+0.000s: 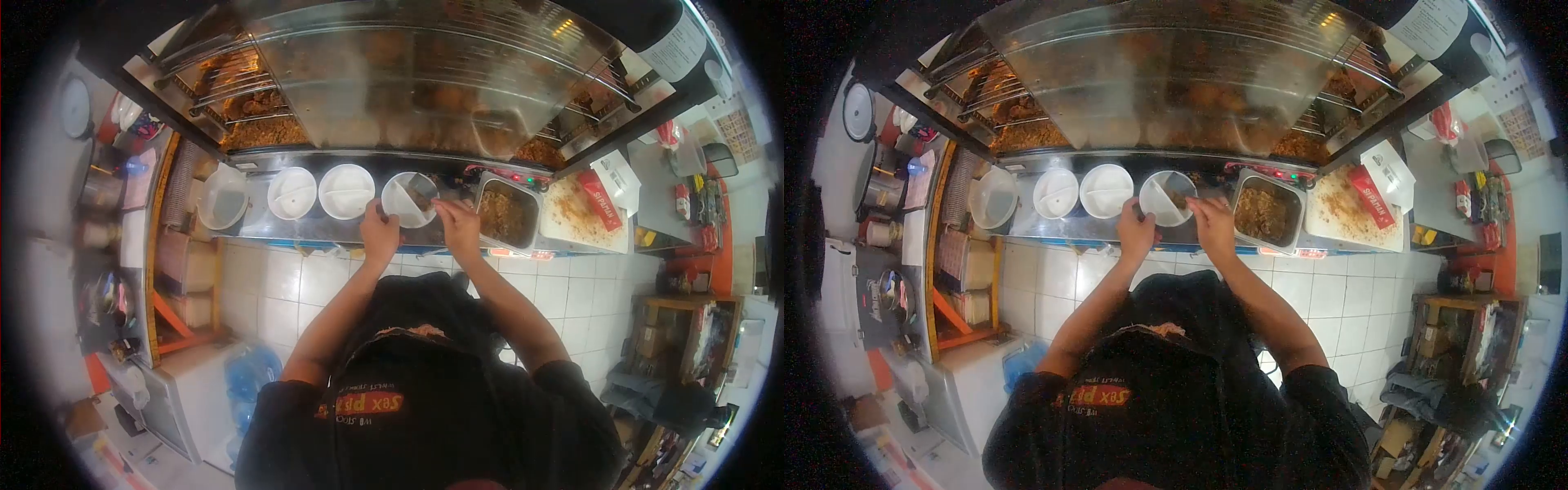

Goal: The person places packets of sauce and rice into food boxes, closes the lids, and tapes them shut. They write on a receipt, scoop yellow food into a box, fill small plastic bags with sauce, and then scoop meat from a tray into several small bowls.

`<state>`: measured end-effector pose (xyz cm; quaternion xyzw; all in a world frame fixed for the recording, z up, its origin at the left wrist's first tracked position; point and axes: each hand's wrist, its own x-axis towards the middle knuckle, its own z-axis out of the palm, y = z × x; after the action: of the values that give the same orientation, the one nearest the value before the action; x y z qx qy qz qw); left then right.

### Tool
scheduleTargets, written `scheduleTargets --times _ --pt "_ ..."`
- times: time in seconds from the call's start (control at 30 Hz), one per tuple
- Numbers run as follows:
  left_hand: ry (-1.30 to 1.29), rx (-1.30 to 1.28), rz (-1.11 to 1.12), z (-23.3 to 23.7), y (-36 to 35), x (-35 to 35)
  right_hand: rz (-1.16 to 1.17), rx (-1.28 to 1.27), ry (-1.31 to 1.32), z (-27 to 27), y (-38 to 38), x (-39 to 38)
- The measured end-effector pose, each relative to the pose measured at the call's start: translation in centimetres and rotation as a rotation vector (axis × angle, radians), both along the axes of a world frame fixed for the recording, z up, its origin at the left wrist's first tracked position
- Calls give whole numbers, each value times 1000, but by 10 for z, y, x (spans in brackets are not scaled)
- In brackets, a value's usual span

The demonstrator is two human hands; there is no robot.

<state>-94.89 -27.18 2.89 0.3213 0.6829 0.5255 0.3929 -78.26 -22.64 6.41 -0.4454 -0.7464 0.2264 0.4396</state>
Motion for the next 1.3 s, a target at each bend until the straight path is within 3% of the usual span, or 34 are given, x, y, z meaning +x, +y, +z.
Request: scheduleTargets --times 0.3,0.43,0.63,0.7,0.8,0.83,0.9,0.93,0.97,1.0,1.07,1.13,1.2,1.27,1.3 --pt "-3 -40 -29 2 -4 0 -17 -7 18 24 -6 5" --pt "8 36 4 -1 -8 2 79 -84 -26 -4 1 -4" --pt "-32 14 8 -2 -11 3 -22 -81 157 24 2 10" --pt "-67 13 8 -2 -18 3 -167 -560 581 37 -2 28" --pt "-152 -100 -58 -7 -33 3 -277 -741 773 34 -4 89" --pt "-253 -166 -131 -9 -40 3 -294 -734 773 28 -5 108" --pt "-356 -239 -213 -8 -41 13 -424 -416 394 21 -9 133" --pt "-364 -284 -388 -4 -40 20 -436 -418 394 20 -13 140" --pt "-370 -328 -563 1 -40 28 -408 -460 208 19 -16 147" --pt "-370 -336 -569 6 -38 38 -375 -502 23 19 -19 151" --pt "-309 -298 -682 15 -27 59 -360 -396 -14 6 -21 150" --pt "-283 -268 -680 18 -15 76 -265 -301 -236 5 -22 148" --pt "-255 -234 -678 21 -3 86 -248 -337 -259 9 -21 146" --pt "-174 -241 -643 22 4 92 -227 -603 -5 20 -19 146" --pt "-172 -244 -647 19 4 94 -231 -605 -3 24 -18 146"
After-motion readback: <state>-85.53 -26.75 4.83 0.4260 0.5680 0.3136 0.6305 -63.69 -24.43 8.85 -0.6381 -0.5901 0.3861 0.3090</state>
